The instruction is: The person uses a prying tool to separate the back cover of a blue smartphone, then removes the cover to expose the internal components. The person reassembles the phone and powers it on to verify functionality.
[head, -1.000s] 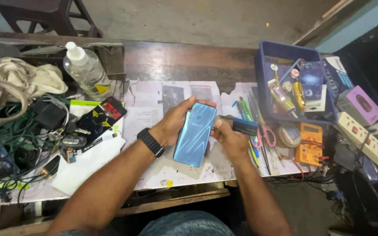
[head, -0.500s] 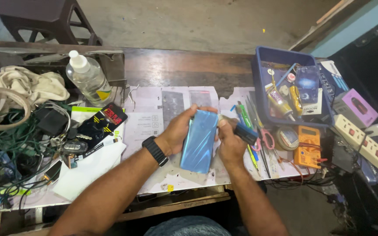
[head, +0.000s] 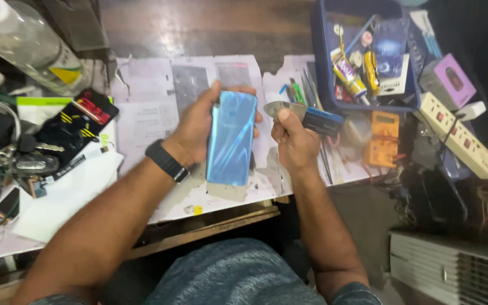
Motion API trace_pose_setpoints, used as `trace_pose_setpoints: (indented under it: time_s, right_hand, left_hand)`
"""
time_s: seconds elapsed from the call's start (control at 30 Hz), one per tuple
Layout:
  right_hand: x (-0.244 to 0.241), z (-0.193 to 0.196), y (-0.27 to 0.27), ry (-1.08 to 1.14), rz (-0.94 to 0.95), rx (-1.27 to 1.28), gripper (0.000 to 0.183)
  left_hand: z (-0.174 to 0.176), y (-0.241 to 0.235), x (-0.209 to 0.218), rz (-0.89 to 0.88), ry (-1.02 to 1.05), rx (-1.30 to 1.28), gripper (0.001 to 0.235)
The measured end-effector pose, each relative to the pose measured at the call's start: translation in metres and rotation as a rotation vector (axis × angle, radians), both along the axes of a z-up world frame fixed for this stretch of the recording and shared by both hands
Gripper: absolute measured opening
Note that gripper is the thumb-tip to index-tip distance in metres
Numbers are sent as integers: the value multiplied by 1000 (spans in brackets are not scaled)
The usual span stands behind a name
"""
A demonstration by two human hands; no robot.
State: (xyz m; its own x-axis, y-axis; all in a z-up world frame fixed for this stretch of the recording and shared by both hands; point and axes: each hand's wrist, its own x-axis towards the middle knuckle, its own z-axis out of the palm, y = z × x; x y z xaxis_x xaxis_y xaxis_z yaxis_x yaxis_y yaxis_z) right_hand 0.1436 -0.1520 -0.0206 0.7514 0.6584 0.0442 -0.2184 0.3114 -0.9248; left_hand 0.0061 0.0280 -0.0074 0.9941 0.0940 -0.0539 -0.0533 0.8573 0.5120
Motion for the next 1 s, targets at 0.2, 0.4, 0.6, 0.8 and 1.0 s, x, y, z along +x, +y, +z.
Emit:
trace_pose_setpoints:
  time_s: [0.2,0.4,0.6,0.8,1.0]
  right_hand:
    - [-16,6,-22,-39,159,-69,13]
    - [-36,-7,-47,-262,204,-261,14]
    - [-42,-7,-56,-75,191,-172,11]
    - [-49,0,-54,-388,191,-256,20]
    - [-47,-1,-55,-341,183,-222,21]
  left_hand:
    - [9,9,-4,148,-21,4,70]
    - [1,20,-7,208,-21,-37,76]
    - [0,20,-9,245,-56,56,74]
    - [-2,21,-9,247,-82,50,73]
    - [-3,22,-8,270,-56,74,73]
